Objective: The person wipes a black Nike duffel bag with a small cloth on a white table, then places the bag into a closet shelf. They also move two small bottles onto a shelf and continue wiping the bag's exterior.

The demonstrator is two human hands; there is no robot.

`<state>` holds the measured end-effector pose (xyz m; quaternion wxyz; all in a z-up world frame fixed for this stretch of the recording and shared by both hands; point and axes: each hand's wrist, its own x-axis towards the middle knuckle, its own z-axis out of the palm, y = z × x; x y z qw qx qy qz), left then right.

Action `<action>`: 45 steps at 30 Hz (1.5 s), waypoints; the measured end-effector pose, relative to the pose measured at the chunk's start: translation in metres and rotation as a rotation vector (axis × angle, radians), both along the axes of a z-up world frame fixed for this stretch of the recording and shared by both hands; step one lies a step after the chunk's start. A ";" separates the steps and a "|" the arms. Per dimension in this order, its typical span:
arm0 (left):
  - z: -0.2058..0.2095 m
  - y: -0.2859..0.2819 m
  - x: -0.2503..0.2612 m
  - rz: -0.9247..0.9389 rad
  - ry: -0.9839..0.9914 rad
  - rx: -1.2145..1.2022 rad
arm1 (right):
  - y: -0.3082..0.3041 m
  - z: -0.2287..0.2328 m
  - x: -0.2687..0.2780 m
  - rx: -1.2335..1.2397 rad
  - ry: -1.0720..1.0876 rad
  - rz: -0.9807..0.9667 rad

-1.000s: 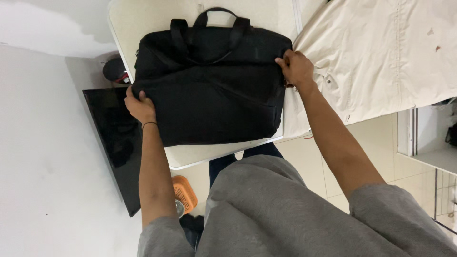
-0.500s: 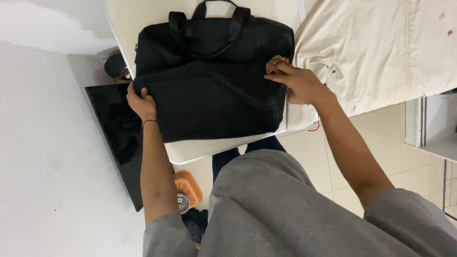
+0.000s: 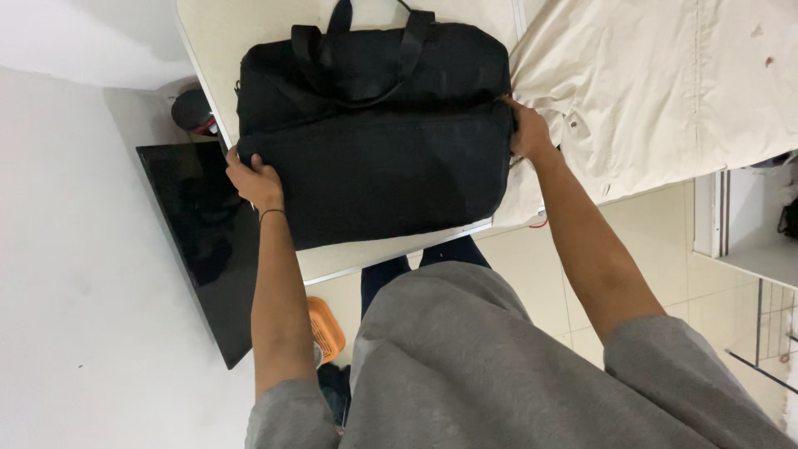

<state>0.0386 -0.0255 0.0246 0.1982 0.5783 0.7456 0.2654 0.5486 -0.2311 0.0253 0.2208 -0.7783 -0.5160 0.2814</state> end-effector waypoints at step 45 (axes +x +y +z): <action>0.056 -0.165 0.015 -0.687 -0.090 -0.059 | 0.005 0.096 -0.200 0.123 -0.166 0.203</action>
